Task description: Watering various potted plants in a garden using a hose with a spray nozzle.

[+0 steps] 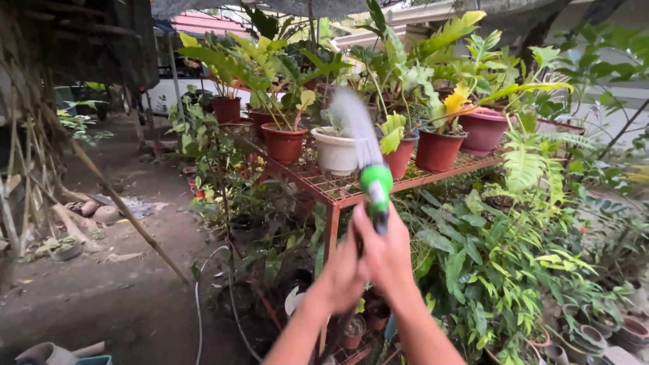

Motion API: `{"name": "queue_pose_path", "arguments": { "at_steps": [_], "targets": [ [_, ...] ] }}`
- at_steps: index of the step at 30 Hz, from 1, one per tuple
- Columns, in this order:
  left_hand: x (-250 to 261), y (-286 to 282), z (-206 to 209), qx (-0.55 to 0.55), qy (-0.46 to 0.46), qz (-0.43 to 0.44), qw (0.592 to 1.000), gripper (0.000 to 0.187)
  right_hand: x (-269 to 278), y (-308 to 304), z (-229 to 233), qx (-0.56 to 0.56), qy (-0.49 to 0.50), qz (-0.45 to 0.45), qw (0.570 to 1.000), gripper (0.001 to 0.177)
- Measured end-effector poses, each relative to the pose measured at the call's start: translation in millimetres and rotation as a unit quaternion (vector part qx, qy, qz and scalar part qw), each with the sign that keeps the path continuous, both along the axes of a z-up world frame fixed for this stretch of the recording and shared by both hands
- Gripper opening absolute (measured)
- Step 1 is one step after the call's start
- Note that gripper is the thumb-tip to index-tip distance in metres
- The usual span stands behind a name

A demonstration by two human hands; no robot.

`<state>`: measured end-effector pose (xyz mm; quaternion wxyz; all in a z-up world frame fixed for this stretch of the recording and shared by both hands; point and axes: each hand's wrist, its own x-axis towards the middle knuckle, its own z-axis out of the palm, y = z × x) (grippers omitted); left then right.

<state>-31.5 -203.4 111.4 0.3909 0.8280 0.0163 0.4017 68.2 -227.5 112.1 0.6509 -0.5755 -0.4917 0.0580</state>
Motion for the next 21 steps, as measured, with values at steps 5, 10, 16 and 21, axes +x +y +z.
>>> {"name": "queue_pose_path", "arguments": {
  "at_steps": [5,10,16,21],
  "targets": [
    [32,67,5,-0.093,-0.07,-0.018,0.993,0.11,21,64,31,0.021,0.004,-0.055,0.998,0.032],
    [48,78,7,-0.114,-0.075,0.009,0.991,0.109,38,105,21,0.005,-0.025,-0.08,0.996,0.04],
    [45,69,4,-0.13,-0.068,0.038,0.988,0.104,41,121,6,-0.036,-0.055,-0.09,0.994,0.039],
    [42,76,9,-0.112,-0.059,0.053,0.991,0.111,45,121,5,-0.019,-0.048,-0.1,0.994,0.04]
  ]
}}
